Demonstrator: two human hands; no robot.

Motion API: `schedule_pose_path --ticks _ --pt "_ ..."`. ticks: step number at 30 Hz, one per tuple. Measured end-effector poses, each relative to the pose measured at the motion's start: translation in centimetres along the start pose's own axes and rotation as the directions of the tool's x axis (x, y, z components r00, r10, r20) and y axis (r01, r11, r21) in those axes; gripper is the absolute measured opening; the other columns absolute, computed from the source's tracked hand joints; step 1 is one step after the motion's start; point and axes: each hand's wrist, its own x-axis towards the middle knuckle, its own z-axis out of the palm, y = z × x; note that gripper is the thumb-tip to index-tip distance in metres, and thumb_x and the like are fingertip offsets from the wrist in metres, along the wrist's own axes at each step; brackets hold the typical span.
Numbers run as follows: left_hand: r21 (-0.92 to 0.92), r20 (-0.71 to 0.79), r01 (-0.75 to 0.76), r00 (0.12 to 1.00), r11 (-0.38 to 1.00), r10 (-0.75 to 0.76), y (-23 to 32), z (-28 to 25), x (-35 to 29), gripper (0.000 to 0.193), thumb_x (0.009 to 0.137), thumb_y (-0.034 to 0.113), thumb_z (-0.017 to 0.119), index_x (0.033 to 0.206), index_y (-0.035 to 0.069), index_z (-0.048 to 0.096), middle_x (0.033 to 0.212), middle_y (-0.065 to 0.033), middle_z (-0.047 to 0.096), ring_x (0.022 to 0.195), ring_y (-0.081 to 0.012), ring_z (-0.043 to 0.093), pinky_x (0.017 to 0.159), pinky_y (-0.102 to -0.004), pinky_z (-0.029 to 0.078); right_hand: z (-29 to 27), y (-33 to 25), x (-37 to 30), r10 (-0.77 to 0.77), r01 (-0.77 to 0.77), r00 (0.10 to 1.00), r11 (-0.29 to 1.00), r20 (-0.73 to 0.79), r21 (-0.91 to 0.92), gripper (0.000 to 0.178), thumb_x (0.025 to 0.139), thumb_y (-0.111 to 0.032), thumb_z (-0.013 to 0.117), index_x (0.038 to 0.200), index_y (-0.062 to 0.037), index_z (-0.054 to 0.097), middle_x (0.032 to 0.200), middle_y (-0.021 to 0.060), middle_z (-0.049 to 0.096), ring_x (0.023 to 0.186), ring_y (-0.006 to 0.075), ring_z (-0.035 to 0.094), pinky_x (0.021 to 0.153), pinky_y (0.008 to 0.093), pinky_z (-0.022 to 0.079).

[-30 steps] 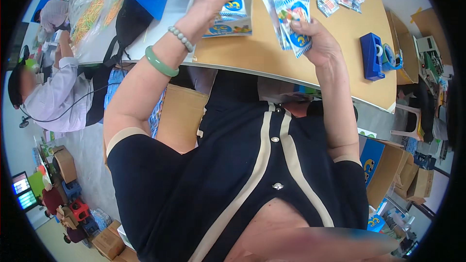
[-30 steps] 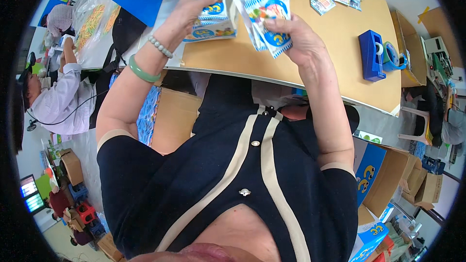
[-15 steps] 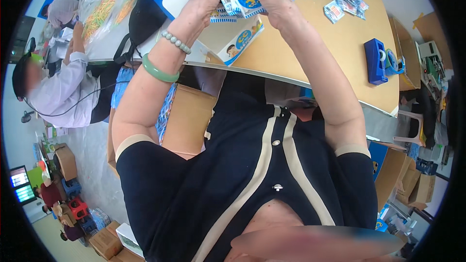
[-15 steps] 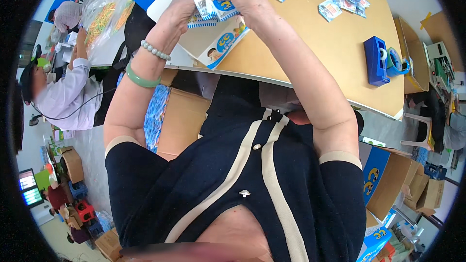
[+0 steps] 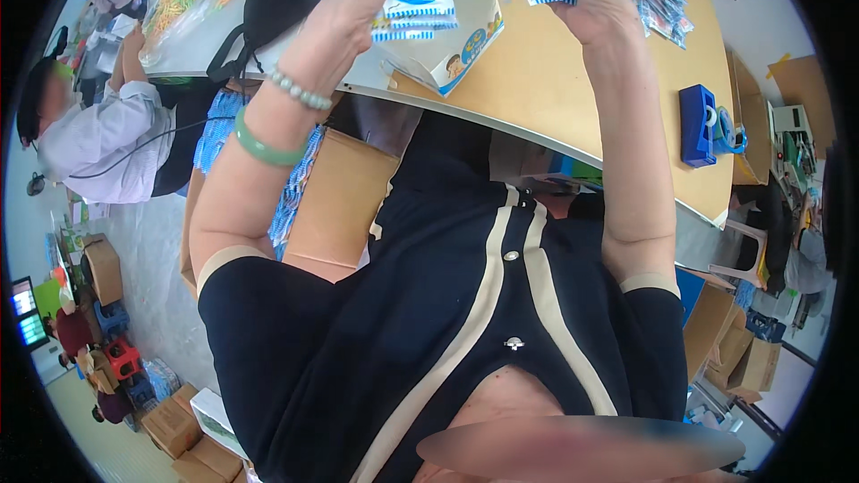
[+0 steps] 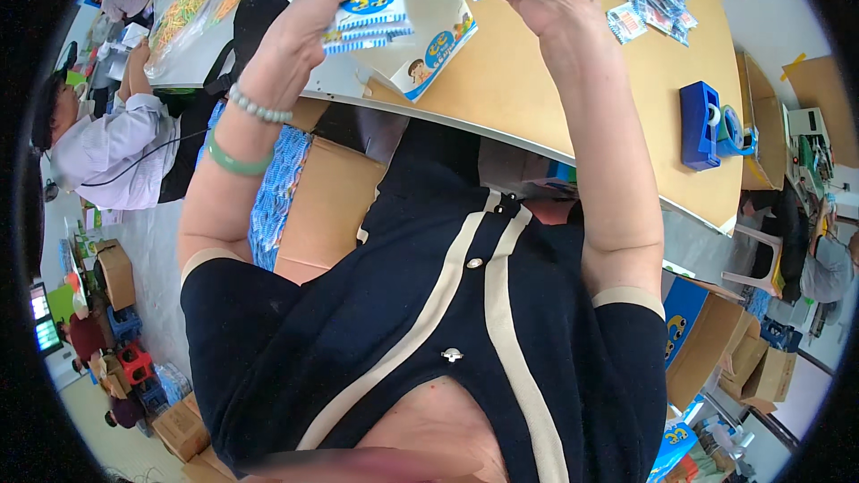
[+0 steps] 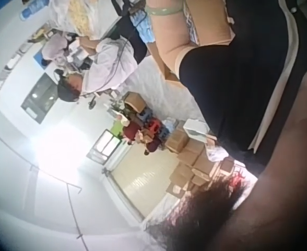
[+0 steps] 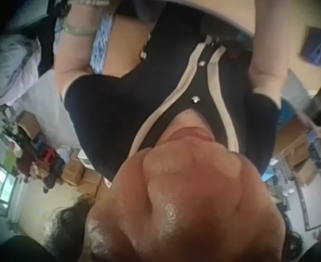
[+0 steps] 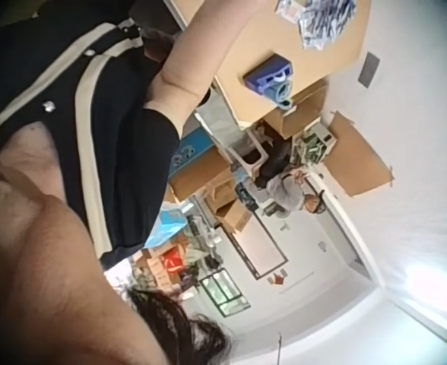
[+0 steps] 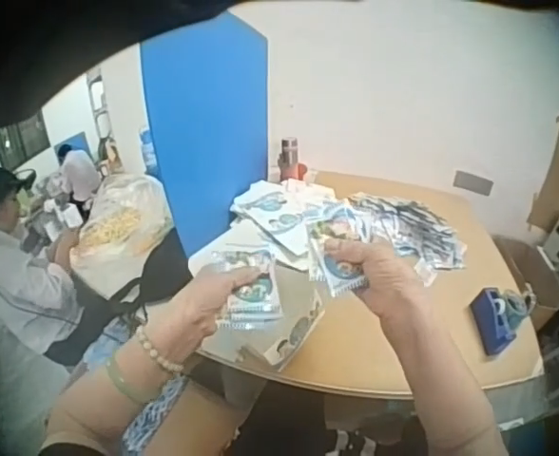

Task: The person packs small packets into cardboard boxes, closes the boxes, and places them into a larger shipping carton. The person then assembles new boxes by folding flat cardboard sheets.

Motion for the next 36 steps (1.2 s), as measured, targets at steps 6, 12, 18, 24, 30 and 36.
schedule_pose_path --ticks 6,12,18,24,30,36 --pt "-0.170 0.015 -0.198 0.979 0.965 0.204 -2.2 -2.4 -3.8 0.030 0.087 0.010 0.069 0.112 -0.006 0.061 0.099 -0.0145 0.070 0.080 -0.0232 0.072 0.064 -0.0363 0.062 1.1 -0.1 1.3 0.072 -0.079 0.959 0.997 0.275 0.017 0.037 0.074 -0.002 0.072 0.109 0.0044 0.062 0.095 0.0091 0.069 0.084 0.0198 0.066 0.076 0.0319 0.053" --pt "-0.186 0.025 -0.109 0.993 0.976 0.116 -3.8 -2.9 -1.9 0.034 0.088 0.013 0.069 0.114 -0.006 0.060 0.106 -0.0163 0.069 0.089 -0.0233 0.072 0.073 -0.0335 0.062 1.7 1.3 2.1 0.198 0.034 0.960 0.626 0.200 -0.779 0.040 0.072 -0.003 0.073 0.111 0.0007 0.063 0.099 0.0098 0.069 0.090 0.0203 0.065 0.082 0.0328 0.051" --pt "0.039 0.121 -0.172 0.979 0.984 0.166 -2.8 -0.5 2.2 0.034 0.087 0.014 0.070 0.114 -0.005 0.061 0.103 -0.0154 0.070 0.084 -0.0220 0.072 0.069 -0.0320 0.062 -1.8 1.5 -1.5 0.079 0.123 0.973 0.619 0.217 -0.776 0.038 0.070 -0.007 0.075 0.107 -0.0015 0.066 0.097 0.0093 0.070 0.088 0.0215 0.065 0.081 0.0324 0.051" --pt "0.255 0.189 -0.306 0.946 0.917 0.263 -0.2 2.5 4.1 0.036 0.087 0.016 0.071 0.114 -0.005 0.061 0.104 -0.0163 0.070 0.087 -0.0230 0.072 0.070 -0.0322 0.062 -4.4 -0.2 -2.3 0.020 -0.047 0.992 0.975 -0.124 -0.216 0.050 0.068 -0.016 0.081 0.109 0.0024 0.062 0.101 0.0133 0.068 0.085 0.0242 0.066 0.080 0.0345 0.052" --pt "0.149 0.289 -0.320 0.919 0.936 0.268 -2.6 5.0 8.3 0.036 0.087 0.015 0.069 0.114 -0.006 0.061 0.106 -0.0145 0.069 0.090 -0.0206 0.068 0.074 -0.0326 0.058 -3.1 3.0 0.0 0.039 -0.036 0.989 0.999 -0.142 0.025 0.031 0.081 -0.010 0.075 0.108 -0.0014 0.062 0.100 0.0108 0.070 0.088 0.0199 0.069 0.081 0.0421 0.056" --pt "0.108 0.308 -0.190 0.940 0.976 0.149 -3.8 4.7 9.8 0.037 0.089 0.019 0.068 0.113 -0.008 0.061 0.100 -0.0158 0.071 0.086 -0.0226 0.072 0.071 -0.0322 0.061 -3.0 4.9 1.0 0.296 -0.309 0.936 0.950 -0.191 -0.045 0.037 0.082 -0.017 0.078 0.111 -0.0036 0.061 0.103 0.0073 0.069 0.097 0.0189 0.067 0.086 0.0382 0.055"
